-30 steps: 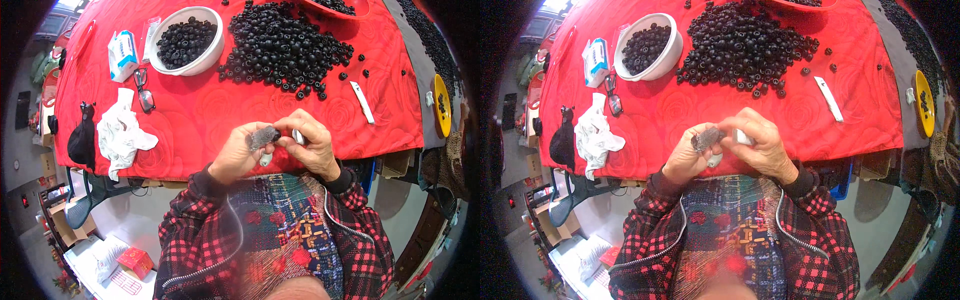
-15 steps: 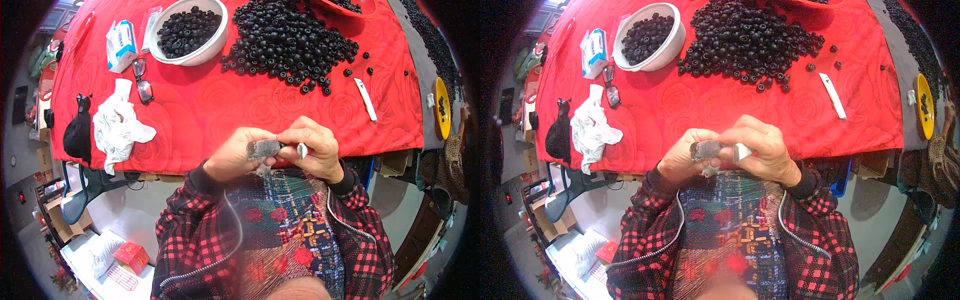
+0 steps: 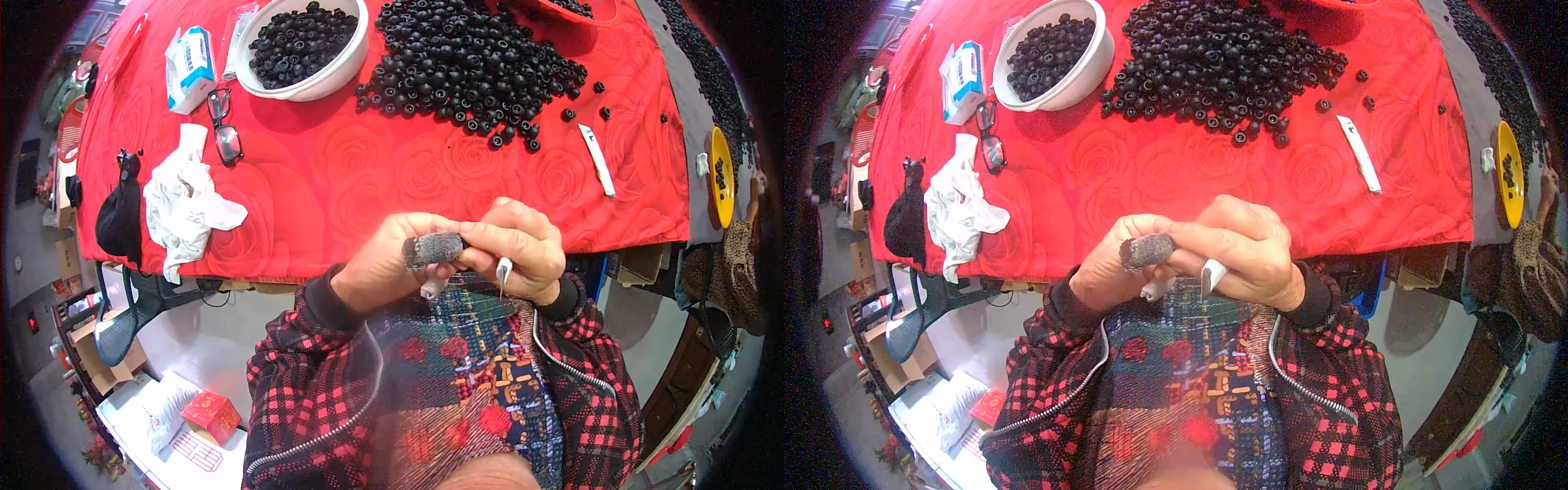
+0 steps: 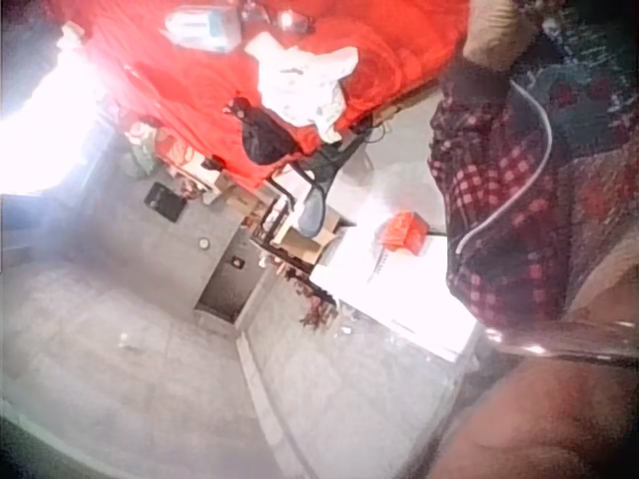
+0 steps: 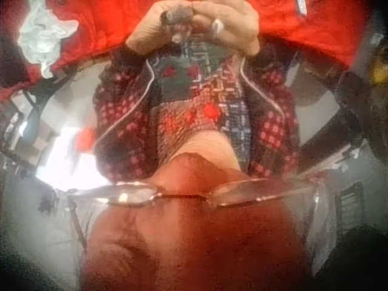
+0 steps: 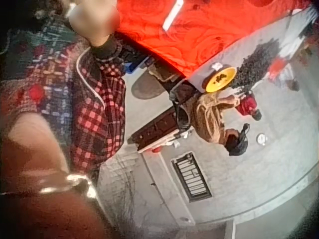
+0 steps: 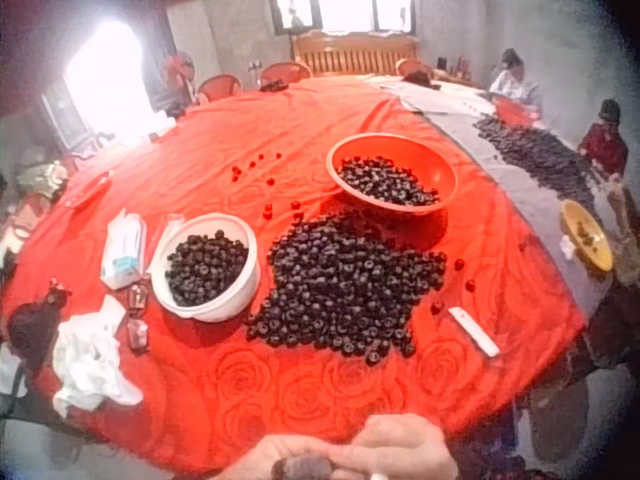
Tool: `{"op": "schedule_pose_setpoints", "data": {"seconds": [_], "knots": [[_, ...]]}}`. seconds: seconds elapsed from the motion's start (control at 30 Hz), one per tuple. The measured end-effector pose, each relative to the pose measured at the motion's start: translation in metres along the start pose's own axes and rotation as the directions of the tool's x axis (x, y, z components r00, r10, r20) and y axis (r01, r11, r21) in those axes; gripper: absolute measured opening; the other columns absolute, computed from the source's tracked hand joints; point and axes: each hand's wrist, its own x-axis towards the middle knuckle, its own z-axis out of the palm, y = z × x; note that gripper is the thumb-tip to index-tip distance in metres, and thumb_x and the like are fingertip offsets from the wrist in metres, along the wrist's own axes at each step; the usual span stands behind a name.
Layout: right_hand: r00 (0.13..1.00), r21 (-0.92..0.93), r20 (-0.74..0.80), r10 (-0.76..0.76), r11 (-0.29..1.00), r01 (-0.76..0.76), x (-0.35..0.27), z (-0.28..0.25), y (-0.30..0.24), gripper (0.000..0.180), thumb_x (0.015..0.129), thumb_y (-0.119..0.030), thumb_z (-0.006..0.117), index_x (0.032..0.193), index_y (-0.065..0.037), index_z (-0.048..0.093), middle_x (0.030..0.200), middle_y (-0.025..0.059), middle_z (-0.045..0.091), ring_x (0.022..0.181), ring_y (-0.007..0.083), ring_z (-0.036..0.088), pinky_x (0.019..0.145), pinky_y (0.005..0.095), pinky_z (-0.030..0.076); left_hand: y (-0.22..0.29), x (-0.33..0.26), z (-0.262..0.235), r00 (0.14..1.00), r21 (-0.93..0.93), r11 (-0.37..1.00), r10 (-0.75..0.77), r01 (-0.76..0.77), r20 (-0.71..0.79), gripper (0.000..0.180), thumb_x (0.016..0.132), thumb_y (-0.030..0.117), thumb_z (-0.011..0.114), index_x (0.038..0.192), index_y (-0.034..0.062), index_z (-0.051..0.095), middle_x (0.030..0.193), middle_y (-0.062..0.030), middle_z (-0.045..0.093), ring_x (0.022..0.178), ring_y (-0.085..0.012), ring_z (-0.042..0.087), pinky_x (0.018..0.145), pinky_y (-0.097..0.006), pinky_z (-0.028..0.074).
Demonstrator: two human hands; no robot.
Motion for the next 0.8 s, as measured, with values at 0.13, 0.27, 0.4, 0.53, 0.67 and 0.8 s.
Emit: {"op": "schedule_pose_setpoints", "data": {"seconds": [0.13, 0.27, 0.4, 0.53, 0.67, 0.8], "knots": [[0.998, -0.062, -0.015, -0.054, 0.997, 0.053, 0.003, -0.004, -0.004, 0.031, 0.063, -0.004, 0.080, 0.092, 0.001, 0.068, 0.067, 0.0074, 0.057, 0.050, 0.0195, 0.055, 0.042, 0.0302, 0.040, 0.005, -0.004, 0.010, 0.998, 0.071, 0.996, 0.055, -0.057, 0.038, 0.017, 0.090, 0.009, 0.059, 0.104, 0.0005, 0.062, 0.084, -0.0011, 0.064, 0.068, -0.0049, 0.059, 0.057, -0.017, 0.048], [0.998, -0.073, -0.026, -0.058, 0.996, 0.056, 0.002, -0.004, -0.007, 0.030, 0.063, -0.004, 0.079, 0.090, 0.001, 0.067, 0.066, 0.0070, 0.056, 0.049, 0.0195, 0.053, 0.042, 0.0303, 0.039, 0.003, -0.006, 0.008, 0.993, 0.086, 0.991, 0.096, -0.101, 0.069, 0.019, 0.091, 0.008, 0.059, 0.107, -0.0007, 0.062, 0.086, -0.0005, 0.064, 0.070, -0.0038, 0.058, 0.059, -0.017, 0.047], [0.996, -0.142, -0.030, -0.089, 0.986, 0.084, 0.000, -0.002, -0.007, 0.027, 0.064, -0.004, 0.079, 0.088, 0.000, 0.066, 0.066, 0.0066, 0.056, 0.048, 0.0197, 0.052, 0.042, 0.0311, 0.038, 0.003, -0.009, 0.013, 0.989, 0.023, 0.990, 0.134, -0.136, 0.057, 0.018, 0.091, 0.008, 0.059, 0.106, 0.0001, 0.062, 0.086, -0.0003, 0.063, 0.070, -0.0038, 0.057, 0.059, -0.017, 0.046], [0.989, -0.214, 0.077, -0.123, 0.967, 0.137, -0.003, -0.008, -0.005, 0.029, 0.067, -0.006, 0.076, 0.092, 0.001, 0.063, 0.070, 0.0078, 0.057, 0.053, 0.0223, 0.053, 0.046, 0.0335, 0.041, -0.001, -0.008, 0.012, 0.954, 0.119, 0.948, 0.299, -0.296, -0.008, 0.018, 0.091, 0.008, 0.059, 0.108, 0.0009, 0.062, 0.086, -0.0004, 0.062, 0.068, -0.0043, 0.057, 0.058, -0.018, 0.045], [0.962, 0.010, 0.130, 0.240, 0.970, -0.243, -0.001, -0.019, -0.012, 0.033, 0.076, -0.004, 0.062, 0.107, 0.002, 0.055, 0.078, 0.0130, 0.055, 0.064, 0.0283, 0.055, 0.057, 0.0364, 0.044, 0.001, -0.007, 0.011, 0.932, 0.212, 0.912, 0.362, -0.350, -0.016, 0.020, 0.091, 0.006, 0.058, 0.110, -0.0004, 0.061, 0.086, -0.0006, 0.061, 0.066, -0.0050, 0.057, 0.056, -0.019, 0.046], [0.934, -0.045, 0.125, 0.334, 0.943, -0.331, 0.005, -0.021, -0.015, 0.025, 0.081, -0.003, 0.057, 0.105, 0.003, 0.055, 0.080, 0.0149, 0.054, 0.068, 0.0308, 0.054, 0.061, 0.0376, 0.044, -0.002, -0.005, 0.008, 0.895, 0.351, 0.834, 0.445, -0.425, 0.026, 0.021, 0.091, 0.003, 0.057, 0.111, -0.0020, 0.060, 0.087, -0.0021, 0.059, 0.064, -0.0063, 0.057, 0.055, -0.020, 0.047]]}}
